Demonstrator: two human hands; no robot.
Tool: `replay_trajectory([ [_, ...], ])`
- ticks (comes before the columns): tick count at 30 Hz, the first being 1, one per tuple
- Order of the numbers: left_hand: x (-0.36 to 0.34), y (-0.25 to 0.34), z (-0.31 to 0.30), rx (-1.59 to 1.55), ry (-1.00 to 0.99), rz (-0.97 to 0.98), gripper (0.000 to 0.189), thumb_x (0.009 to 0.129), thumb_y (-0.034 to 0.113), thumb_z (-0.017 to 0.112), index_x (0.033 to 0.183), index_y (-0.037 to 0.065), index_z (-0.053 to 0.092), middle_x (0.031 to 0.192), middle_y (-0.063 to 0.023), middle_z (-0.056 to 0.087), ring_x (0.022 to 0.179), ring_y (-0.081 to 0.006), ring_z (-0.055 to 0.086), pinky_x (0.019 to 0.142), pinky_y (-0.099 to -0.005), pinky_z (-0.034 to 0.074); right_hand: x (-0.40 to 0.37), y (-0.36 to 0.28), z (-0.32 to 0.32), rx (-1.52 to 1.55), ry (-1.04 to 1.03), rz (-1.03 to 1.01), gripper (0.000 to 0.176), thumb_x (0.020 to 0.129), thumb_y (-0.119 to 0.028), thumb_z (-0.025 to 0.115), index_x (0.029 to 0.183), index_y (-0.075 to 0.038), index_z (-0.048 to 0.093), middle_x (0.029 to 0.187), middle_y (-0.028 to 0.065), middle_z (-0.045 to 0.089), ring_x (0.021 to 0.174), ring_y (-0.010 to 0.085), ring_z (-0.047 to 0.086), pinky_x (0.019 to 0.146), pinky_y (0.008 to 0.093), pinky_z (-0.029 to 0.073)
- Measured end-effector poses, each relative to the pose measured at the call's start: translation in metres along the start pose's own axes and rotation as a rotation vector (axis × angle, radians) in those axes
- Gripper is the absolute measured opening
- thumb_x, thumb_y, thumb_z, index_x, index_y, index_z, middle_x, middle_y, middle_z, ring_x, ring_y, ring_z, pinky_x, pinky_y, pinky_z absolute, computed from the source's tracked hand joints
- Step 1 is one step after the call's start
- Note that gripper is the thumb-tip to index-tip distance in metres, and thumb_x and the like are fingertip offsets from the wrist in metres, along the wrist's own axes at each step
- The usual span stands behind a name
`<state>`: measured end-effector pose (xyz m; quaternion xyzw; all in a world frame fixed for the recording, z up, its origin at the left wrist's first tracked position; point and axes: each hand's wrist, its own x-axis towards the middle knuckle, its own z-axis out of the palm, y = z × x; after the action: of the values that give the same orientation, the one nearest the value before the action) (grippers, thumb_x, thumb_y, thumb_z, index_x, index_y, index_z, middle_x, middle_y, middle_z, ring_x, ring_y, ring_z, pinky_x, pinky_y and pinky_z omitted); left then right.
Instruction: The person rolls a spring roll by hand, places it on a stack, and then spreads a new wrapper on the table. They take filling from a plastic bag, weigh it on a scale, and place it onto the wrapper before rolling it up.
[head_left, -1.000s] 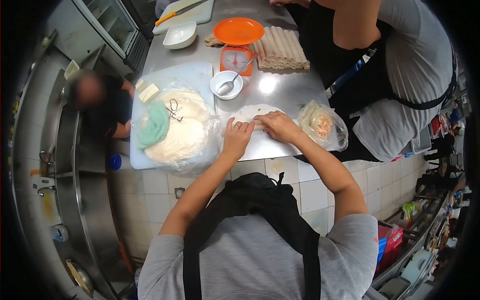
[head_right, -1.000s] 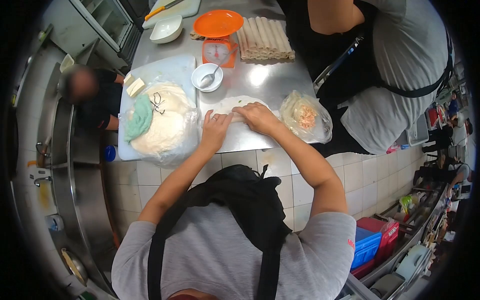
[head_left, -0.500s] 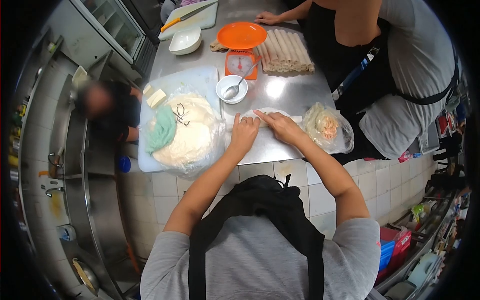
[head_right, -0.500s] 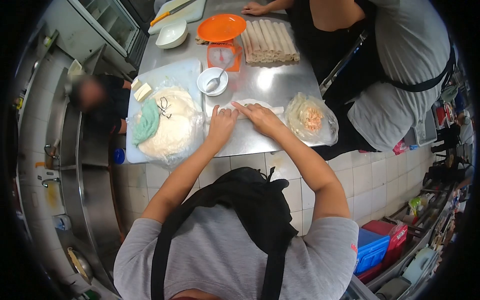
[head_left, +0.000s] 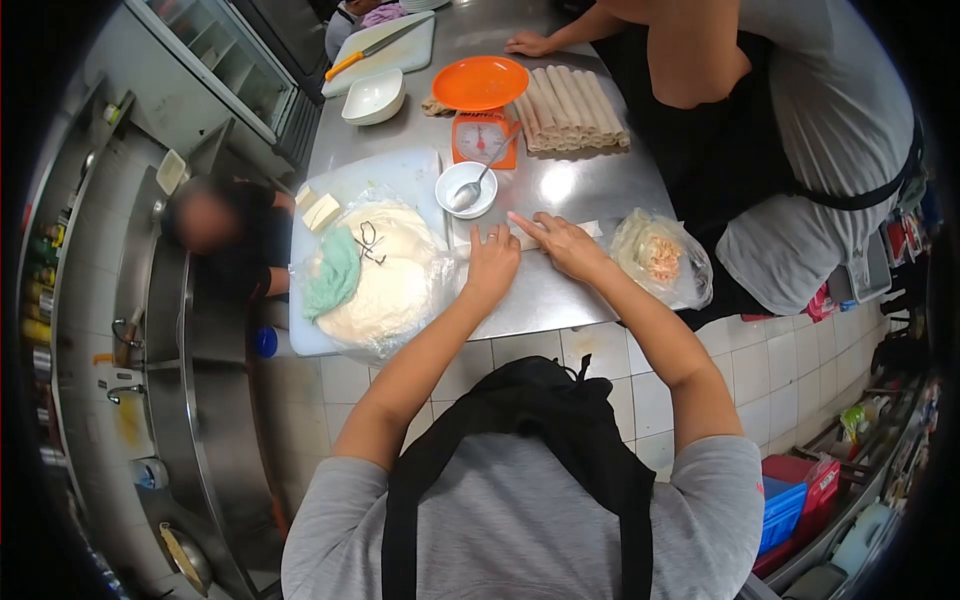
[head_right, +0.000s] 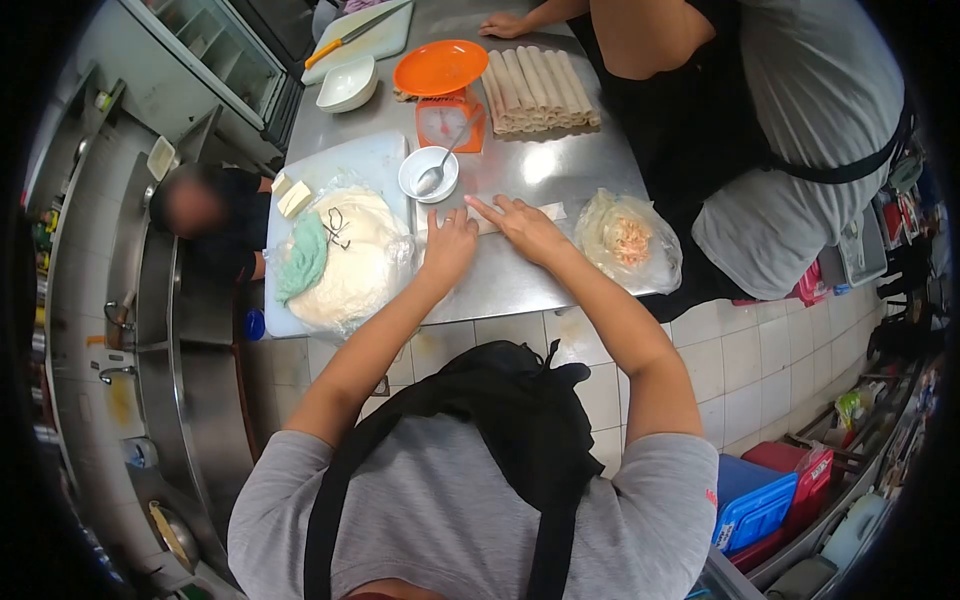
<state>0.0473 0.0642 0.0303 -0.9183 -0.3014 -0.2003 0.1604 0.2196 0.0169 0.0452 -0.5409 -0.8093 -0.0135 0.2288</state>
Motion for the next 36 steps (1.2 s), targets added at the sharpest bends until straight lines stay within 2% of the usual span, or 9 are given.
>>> replay_trajectory([
  [6, 0.015, -0.005, 0.003, -0.036, -0.337, -0.069, 0.017, 0.078, 0.009, 0.054, 0.090, 0.002, 0.063, 0.086, -0.0098, 0.061, 0.089, -0.0223, 0.060, 0.097, -0.0478, 0.036, 0.007, 0.010, 0.005, -0.086, -0.097, 0.140, 0.077, 0.076, 0.005, 0.050, 0.145, -0.021, 0.028, 0.088, 0.0124, 0.060, 0.088, 0.0313, 0.058, 0.080, 0.0396, 0.048],
  [16, 0.014, -0.012, 0.026, -0.086, -0.261, -0.048, 0.034, 0.077, 0.006, 0.055, 0.110, -0.003, 0.054, 0.096, -0.0146, 0.058, 0.090, -0.0278, 0.058, 0.090, -0.0406, 0.040, 0.009, 0.027, 0.030, -0.020, 0.049, 0.101, 0.070, 0.080, 0.001, 0.049, 0.142, -0.026, 0.033, 0.095, 0.0132, 0.058, 0.094, 0.0284, 0.057, 0.085, 0.0394, 0.046],
  [18, 0.010, -0.014, 0.033, -0.260, 0.006, -0.053, 0.040, 0.077, 0.006, 0.055, 0.116, -0.004, 0.053, 0.101, -0.0167, 0.055, 0.095, -0.0303, 0.055, 0.088, -0.0397, 0.041, 0.011, 0.028, 0.030, -0.013, 0.133, 0.064, 0.070, 0.079, 0.002, 0.050, 0.142, -0.027, 0.034, 0.094, 0.0128, 0.058, 0.095, 0.0276, 0.056, 0.086, 0.0395, 0.045],
  [22, 0.008, -0.027, 0.040, -0.312, 0.004, -0.019, 0.037, 0.079, 0.007, 0.056, 0.114, -0.002, 0.053, 0.101, -0.0160, 0.054, 0.096, -0.0330, 0.054, 0.086, -0.0409, 0.042, 0.014, 0.023, 0.016, 0.052, -0.116, 0.125, 0.071, 0.078, 0.000, 0.056, 0.141, -0.023, 0.036, 0.101, 0.0116, 0.060, 0.099, 0.0273, 0.055, 0.088, 0.0378, 0.043],
  [25, 0.018, -0.043, 0.016, -0.434, -0.259, -0.043, 0.036, 0.083, 0.012, 0.057, 0.116, 0.002, 0.054, 0.103, -0.0126, 0.056, 0.099, -0.0239, 0.054, 0.088, -0.0356, 0.042, 0.025, 0.028, -0.014, 0.300, -0.401, 0.276, 0.071, 0.079, -0.008, 0.062, 0.143, -0.022, 0.033, 0.104, 0.0093, 0.060, 0.102, 0.0248, 0.055, 0.090, 0.0354, 0.043],
  [28, 0.031, -0.066, -0.033, -1.148, -0.805, -0.056, 0.042, 0.087, 0.018, 0.059, 0.125, 0.003, 0.050, 0.105, -0.0103, 0.059, 0.101, -0.0210, 0.056, 0.090, -0.0340, 0.042, 0.032, 0.032, -0.065, 0.534, -0.714, 0.267, 0.075, 0.084, -0.027, 0.066, 0.146, -0.021, 0.025, 0.110, 0.0081, 0.060, 0.096, 0.0215, 0.061, 0.081, 0.0291, 0.047],
  [30, 0.034, -0.072, -0.070, -1.532, -1.064, -0.124, 0.042, 0.091, 0.022, 0.057, 0.127, 0.003, 0.049, 0.105, -0.0053, 0.060, 0.099, -0.0135, 0.055, 0.087, -0.0283, 0.044, 0.039, 0.024, -0.117, 1.224, -0.971, 0.509, 0.077, 0.085, -0.033, 0.064, 0.147, -0.017, 0.021, 0.111, 0.0126, 0.060, 0.087, 0.0223, 0.065, 0.073, 0.0258, 0.050],
  [33, 0.029, -0.080, -0.103, -1.823, -1.137, -0.277, 0.037, 0.093, 0.025, 0.054, 0.124, 0.004, 0.052, 0.104, -0.0014, 0.060, 0.087, -0.0106, 0.056, 0.078, -0.0245, 0.045, 0.035, -0.006, -0.168, 1.929, -0.659, 0.312, 0.080, 0.085, -0.029, 0.065, 0.147, -0.012, 0.019, 0.110, 0.0156, 0.060, 0.084, 0.0187, 0.065, 0.068, 0.0224, 0.051],
  [36, 0.029, -0.066, -0.129, -1.760, -0.836, -0.144, 0.038, 0.088, 0.020, 0.060, 0.121, 0.003, 0.053, 0.098, -0.0012, 0.059, 0.087, -0.0080, 0.054, 0.077, -0.0227, 0.044, 0.045, -0.030, -0.170, 1.531, -0.247, 0.228, 0.077, 0.082, -0.020, 0.069, 0.144, -0.009, 0.026, 0.108, 0.0156, 0.060, 0.082, 0.0154, 0.064, 0.063, 0.0224, 0.050],
])
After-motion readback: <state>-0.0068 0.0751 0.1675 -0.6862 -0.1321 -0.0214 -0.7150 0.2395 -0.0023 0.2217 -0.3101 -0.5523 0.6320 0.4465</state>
